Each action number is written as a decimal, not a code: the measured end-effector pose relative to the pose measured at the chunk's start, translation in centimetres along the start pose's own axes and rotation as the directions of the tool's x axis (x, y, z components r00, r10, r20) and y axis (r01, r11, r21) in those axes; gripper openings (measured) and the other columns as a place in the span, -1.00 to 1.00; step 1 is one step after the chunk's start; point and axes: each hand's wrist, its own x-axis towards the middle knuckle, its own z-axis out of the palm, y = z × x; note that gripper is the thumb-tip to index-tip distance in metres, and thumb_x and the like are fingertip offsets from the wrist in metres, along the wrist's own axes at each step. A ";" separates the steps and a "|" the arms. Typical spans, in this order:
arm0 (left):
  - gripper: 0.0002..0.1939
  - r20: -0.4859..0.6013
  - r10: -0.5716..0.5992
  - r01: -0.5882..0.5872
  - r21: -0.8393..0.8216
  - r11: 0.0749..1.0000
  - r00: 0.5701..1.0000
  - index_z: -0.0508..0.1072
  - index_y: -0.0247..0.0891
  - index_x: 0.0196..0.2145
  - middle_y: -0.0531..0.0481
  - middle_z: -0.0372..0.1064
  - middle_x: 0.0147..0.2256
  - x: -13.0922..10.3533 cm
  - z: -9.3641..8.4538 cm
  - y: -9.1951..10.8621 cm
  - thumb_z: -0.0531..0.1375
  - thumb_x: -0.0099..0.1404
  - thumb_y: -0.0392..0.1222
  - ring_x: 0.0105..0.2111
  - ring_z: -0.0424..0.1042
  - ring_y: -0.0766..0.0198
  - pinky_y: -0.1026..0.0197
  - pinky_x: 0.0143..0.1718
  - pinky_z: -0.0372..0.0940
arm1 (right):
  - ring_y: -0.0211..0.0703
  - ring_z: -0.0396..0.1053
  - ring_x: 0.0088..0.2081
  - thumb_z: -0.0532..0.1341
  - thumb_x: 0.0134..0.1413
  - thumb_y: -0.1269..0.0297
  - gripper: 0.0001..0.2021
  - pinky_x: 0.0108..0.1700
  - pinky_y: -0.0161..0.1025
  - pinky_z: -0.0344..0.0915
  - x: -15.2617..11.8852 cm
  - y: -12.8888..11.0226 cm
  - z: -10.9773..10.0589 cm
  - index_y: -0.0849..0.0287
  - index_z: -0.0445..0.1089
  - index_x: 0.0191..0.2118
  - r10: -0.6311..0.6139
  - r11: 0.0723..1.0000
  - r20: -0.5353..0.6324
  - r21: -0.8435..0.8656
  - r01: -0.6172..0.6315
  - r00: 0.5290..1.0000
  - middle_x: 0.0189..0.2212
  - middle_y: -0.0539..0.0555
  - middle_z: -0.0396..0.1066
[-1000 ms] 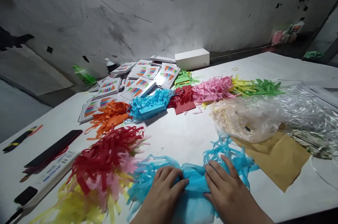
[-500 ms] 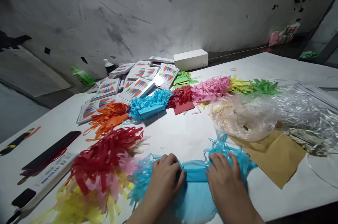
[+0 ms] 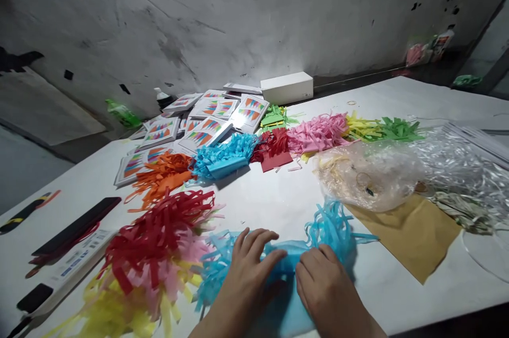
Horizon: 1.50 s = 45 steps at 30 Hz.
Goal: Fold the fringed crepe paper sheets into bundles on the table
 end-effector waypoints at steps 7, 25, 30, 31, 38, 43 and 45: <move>-0.92 0.047 0.066 -0.067 0.035 0.997 0.997 0.44 -0.13 -0.34 0.03 0.54 -0.17 -0.5 0.3 -0.4 0.25 0.31 -0.27 -0.11 0.43 0.15 -0.15 0.17 0.09 | -0.07 0.35 -0.36 0.06 0.18 0.55 -0.76 -0.14 -0.07 0.23 0.2 -0.4 -0.1 0.10 0.40 -0.32 0.035 0.999 0.071 0.019 -0.036 0.997 -0.45 -0.02 0.40; -0.86 -0.027 0.185 -0.184 0.022 0.983 0.982 0.39 -0.14 -0.40 0.06 0.50 -0.19 -1.0 -0.6 0.1 0.21 0.29 -0.33 -0.11 0.39 0.17 -0.07 0.20 -0.01 | -0.08 0.36 -0.34 0.05 0.15 0.52 -0.78 0.10 0.02 0.12 -0.6 0.0 0.3 0.09 0.38 -0.35 -0.089 0.996 0.069 0.000 0.089 0.994 -0.46 -0.04 0.39; -0.85 -0.068 0.066 -0.072 -0.094 0.993 0.996 0.40 -0.15 -0.45 0.09 0.44 -0.30 -2.6 -0.3 -0.3 0.24 0.26 -0.30 -0.25 0.36 0.22 0.00 0.00 0.13 | -0.07 0.43 -0.19 0.04 0.15 0.55 -0.73 0.17 0.06 0.09 -2.2 1.4 -0.5 0.07 0.41 -0.28 -0.038 0.998 0.077 0.061 0.034 0.996 -0.34 -0.02 0.48; -0.87 -0.034 0.047 -0.050 -0.102 0.994 0.998 0.41 -0.14 -0.43 0.10 0.45 -0.29 -2.8 -0.5 -0.3 0.26 0.25 -0.29 -0.24 0.36 0.21 0.00 -0.03 0.14 | -0.07 0.43 -0.16 0.03 0.17 0.55 -0.72 0.18 0.07 0.09 -2.5 1.5 -0.7 0.07 0.41 -0.27 -0.015 0.996 0.069 0.084 0.009 0.997 -0.31 -0.02 0.49; -0.89 0.105 -0.157 0.158 0.000 0.987 0.982 0.48 -0.17 -0.42 0.04 0.51 -0.27 -2.1 -1.3 0.9 0.26 0.24 -0.33 -0.23 0.43 0.13 -0.07 -0.09 0.22 | -0.05 0.46 -0.15 0.03 0.31 0.42 -0.76 0.15 0.12 0.10 -2.5 1.0 -0.8 0.04 0.39 -0.31 0.203 0.976 0.052 0.073 -0.206 0.978 -0.30 -0.02 0.50; -0.96 0.273 -0.285 0.254 0.144 0.956 0.919 0.52 -0.22 -0.42 -0.05 0.53 -0.24 -0.4 -1.4 1.8 0.29 0.19 -0.30 -0.14 0.47 0.00 -0.19 -0.05 0.29 | 0.06 0.46 -0.14 0.05 0.30 0.41 -0.77 0.17 0.24 0.05 -2.0 0.2 -0.9 0.07 0.38 -0.35 0.280 0.955 0.063 -0.116 -0.272 0.958 -0.28 0.07 0.52; -0.96 0.309 -0.300 0.265 0.148 0.953 0.903 0.54 -0.22 -0.39 -0.08 0.53 -0.22 0.0 -1.4 1.9 0.27 0.21 -0.30 -0.12 0.48 -0.02 -0.21 -0.03 0.30 | 0.04 0.44 -0.09 -0.02 0.30 0.47 -0.71 0.19 0.20 0.04 -1.8 0.0 -0.7 0.08 0.42 -0.28 0.181 0.981 0.001 -0.078 -0.180 0.984 -0.23 0.09 0.54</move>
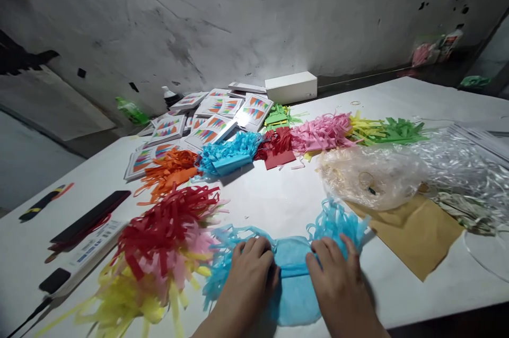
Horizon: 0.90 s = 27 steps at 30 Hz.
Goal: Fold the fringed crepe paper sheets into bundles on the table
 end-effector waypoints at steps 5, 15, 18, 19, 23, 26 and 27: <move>-0.96 -0.043 0.008 -0.009 -0.026 1.000 0.999 0.52 -0.22 -0.41 -0.08 0.53 -0.23 -0.1 0.1 -0.5 0.30 0.19 -0.31 -0.15 0.47 -0.02 -0.22 -0.05 0.29 | -0.09 0.40 -0.28 -0.01 0.25 0.52 -0.70 0.10 0.01 0.13 0.6 -0.5 0.7 0.11 0.43 -0.30 -0.253 0.958 0.010 0.144 0.249 0.967 -0.44 -0.02 0.46; -0.86 -0.349 0.286 -0.349 -0.130 0.928 0.892 0.47 -0.13 -0.43 0.09 0.50 -0.28 -0.8 2.0 -1.5 0.30 0.22 -0.34 -0.26 0.37 0.23 -0.02 -0.03 0.16 | -0.14 0.35 -0.37 0.10 0.15 0.52 -0.80 0.00 -0.05 0.19 1.3 -1.2 0.9 0.06 0.35 -0.39 -0.194 0.959 0.052 0.220 0.178 0.980 -0.47 -0.09 0.38; -0.85 -0.286 0.263 -0.322 -0.183 0.929 0.921 0.48 -0.14 -0.45 0.11 0.48 -0.31 -0.7 1.5 -1.3 0.34 0.19 -0.33 -0.27 0.38 0.24 0.02 -0.07 0.16 | -0.16 0.33 -0.40 0.07 0.15 0.54 -0.76 -0.01 -0.06 0.23 1.1 -0.7 1.0 0.07 0.32 -0.44 -0.229 0.951 0.058 0.226 0.211 0.972 -0.50 -0.09 0.36; -0.83 -0.260 0.244 -0.301 -0.210 0.930 0.934 0.47 -0.14 -0.46 0.11 0.48 -0.31 -0.8 1.3 -1.3 0.37 0.16 -0.33 -0.26 0.39 0.23 0.03 -0.08 0.17 | -0.15 0.33 -0.39 0.06 0.15 0.54 -0.75 -0.01 -0.05 0.24 0.9 -0.3 0.9 0.07 0.31 -0.44 -0.235 0.949 0.062 0.229 0.216 0.970 -0.50 -0.09 0.35; -0.81 -0.242 0.215 -0.273 -0.237 0.932 0.946 0.47 -0.12 -0.47 0.15 0.48 -0.33 -1.2 1.3 -1.6 0.43 0.12 -0.27 -0.26 0.40 0.23 0.04 -0.12 0.17 | -0.12 0.38 -0.32 0.01 0.15 0.57 -0.70 0.12 0.03 0.21 -0.3 1.7 0.2 0.05 0.37 -0.36 -0.224 0.950 0.051 0.233 0.207 0.973 -0.45 -0.07 0.42; -0.84 -0.290 0.247 -0.299 -0.150 0.942 0.925 0.48 -0.10 -0.48 0.14 0.48 -0.35 -1.5 2.0 -1.8 0.39 0.15 -0.24 -0.28 0.39 0.21 0.01 -0.15 0.16 | -0.07 0.42 -0.21 0.00 0.17 0.55 -0.68 0.20 0.09 0.15 -1.2 2.5 -0.2 0.02 0.41 -0.26 -0.169 0.954 0.025 0.257 0.157 0.985 -0.34 -0.04 0.49; -0.85 -0.283 0.240 -0.285 -0.126 0.950 0.928 0.47 -0.11 -0.47 0.13 0.48 -0.34 -1.5 2.2 -1.7 0.36 0.17 -0.26 -0.27 0.39 0.19 0.00 -0.14 0.15 | -0.07 0.42 -0.19 0.01 0.18 0.53 -0.70 0.21 0.09 0.14 -1.3 2.5 -0.2 0.01 0.41 -0.26 -0.145 0.954 0.024 0.270 0.133 0.989 -0.32 -0.04 0.50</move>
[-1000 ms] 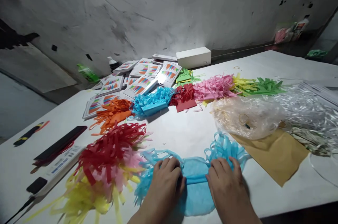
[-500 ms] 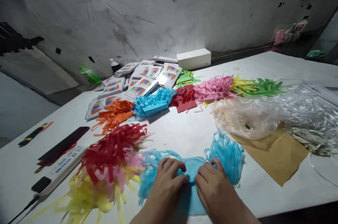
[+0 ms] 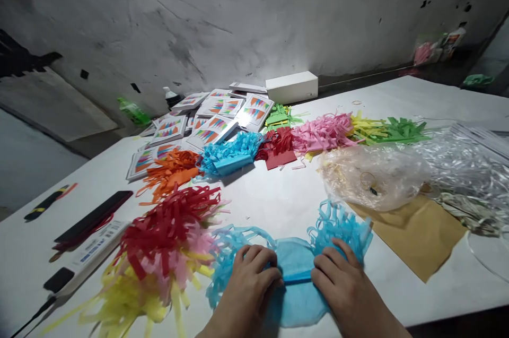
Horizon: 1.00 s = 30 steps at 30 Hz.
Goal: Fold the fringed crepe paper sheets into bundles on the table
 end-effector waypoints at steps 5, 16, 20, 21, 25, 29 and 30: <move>-0.86 0.072 -0.150 0.139 0.138 0.981 0.986 0.44 -0.15 -0.49 0.03 0.48 -0.32 0.5 0.3 1.2 0.24 0.16 -0.36 -0.25 0.39 0.10 -0.13 -0.10 0.18 | -0.08 0.43 -0.23 0.09 0.18 0.48 -0.79 0.16 0.11 0.09 1.0 -1.0 0.4 0.02 0.35 -0.37 0.156 0.986 0.017 -0.064 -0.155 0.988 -0.36 -0.07 0.45; -0.82 0.085 0.151 -0.170 0.288 0.942 0.985 0.44 -0.14 -0.47 0.10 0.48 -0.33 1.4 0.4 2.1 0.26 0.31 -0.24 -0.21 0.42 0.15 -0.19 0.17 0.11 | -0.12 0.40 -0.25 0.15 -0.01 0.57 -0.78 0.15 0.01 0.10 1.9 -1.8 0.6 0.04 0.35 -0.40 -0.010 0.993 0.027 -0.115 0.013 1.000 -0.40 -0.09 0.43; -0.84 0.064 0.077 -0.090 0.240 0.967 0.995 0.44 -0.18 -0.51 0.07 0.49 -0.37 2.3 0.2 1.9 0.30 0.20 -0.29 -0.31 0.44 0.17 -0.10 -0.05 0.32 | -0.04 0.39 -0.26 0.17 0.04 0.52 -0.82 0.10 0.06 0.15 2.1 -2.2 1.0 0.06 0.35 -0.41 -0.042 0.987 0.049 -0.153 0.049 0.998 -0.43 -0.04 0.42; -0.85 0.050 0.052 -0.063 0.232 0.971 0.997 0.44 -0.19 -0.50 0.06 0.49 -0.37 2.4 0.2 1.8 0.30 0.18 -0.30 -0.32 0.44 0.17 -0.09 -0.08 0.34 | -0.04 0.39 -0.28 0.16 0.05 0.54 -0.81 0.07 0.06 0.17 2.3 -2.3 1.3 0.07 0.35 -0.42 -0.040 0.985 0.042 -0.163 0.047 0.998 -0.44 -0.04 0.42; -0.88 -0.045 0.145 -0.137 0.143 0.980 0.988 0.49 -0.16 -0.40 0.02 0.52 -0.34 1.8 0.5 1.9 0.21 0.28 -0.32 -0.29 0.47 0.15 -0.05 -0.04 0.38 | -0.06 0.40 -0.38 0.13 0.02 0.61 -0.76 -0.04 0.02 0.28 3.1 -2.5 2.1 0.07 0.34 -0.45 0.007 0.990 -0.014 -0.142 -0.009 1.000 -0.49 -0.05 0.42; -0.87 -0.067 0.276 -0.274 0.030 0.961 0.959 0.49 -0.15 -0.35 0.00 0.57 -0.33 0.6 2.3 1.7 0.20 0.26 -0.37 -0.34 0.51 0.18 0.20 -0.27 0.47 | -0.13 0.45 -0.43 0.11 0.10 0.52 -0.78 -0.26 -0.13 0.38 4.2 -2.3 1.5 0.02 0.33 -0.44 0.144 0.989 -0.075 -0.019 -0.146 0.987 -0.50 -0.11 0.44; -0.88 -0.063 0.260 -0.259 0.026 0.965 0.963 0.50 -0.17 -0.31 -0.03 0.58 -0.28 0.4 2.6 1.5 0.23 0.23 -0.36 -0.32 0.54 0.17 0.21 -0.27 0.49 | -0.14 0.46 -0.44 0.10 0.15 0.47 -0.79 -0.32 -0.17 0.39 4.5 -2.1 1.3 0.01 0.33 -0.43 0.185 0.983 -0.097 0.013 -0.185 0.978 -0.50 -0.12 0.45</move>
